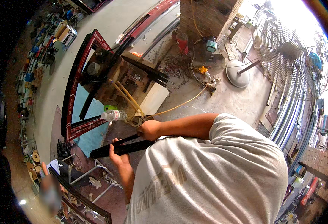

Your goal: The person repeatedly picks up black frame profiles and places them into a miter saw jig to cut them. Another person assembles the cut pieces into window frames in the background. The camera wearer continues the repetitive cycle of loading and cutting profiles.

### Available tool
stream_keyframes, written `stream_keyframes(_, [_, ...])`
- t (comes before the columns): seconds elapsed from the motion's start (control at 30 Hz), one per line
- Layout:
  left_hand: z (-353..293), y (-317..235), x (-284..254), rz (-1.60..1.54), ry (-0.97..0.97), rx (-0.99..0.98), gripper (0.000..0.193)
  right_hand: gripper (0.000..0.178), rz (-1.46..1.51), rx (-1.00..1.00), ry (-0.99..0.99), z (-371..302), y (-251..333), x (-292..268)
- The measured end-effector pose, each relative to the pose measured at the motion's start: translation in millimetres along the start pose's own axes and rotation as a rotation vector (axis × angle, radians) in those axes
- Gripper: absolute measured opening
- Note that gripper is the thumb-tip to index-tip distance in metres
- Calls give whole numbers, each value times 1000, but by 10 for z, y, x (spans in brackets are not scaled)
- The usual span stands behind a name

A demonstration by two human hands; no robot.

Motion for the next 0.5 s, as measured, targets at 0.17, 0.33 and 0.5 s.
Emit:
stream_keyframes(0.17, [-44,-103,-198,25,-42,65,35,24,-13,-35,-122,-381,-479,-236])
stream_keyframes(0.33, [-78,-210,-492,-109,-183,123,23,34,17,231,-309,-1225,-1165,-674])
stream_keyframes(0.5, [-161,-357,-691,-150,-211,152,18,38,283,348,-692,-1827,-1946,-885])
Point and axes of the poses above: each hand's wrist, its own z-axis towards the middle knuckle, its own x-axis out of the palm, y = z × x, the point moved 10 cm from there along z, towards the middle knuckle, and after that the axes turned 12 degrees about z, right-handed, at the moved point
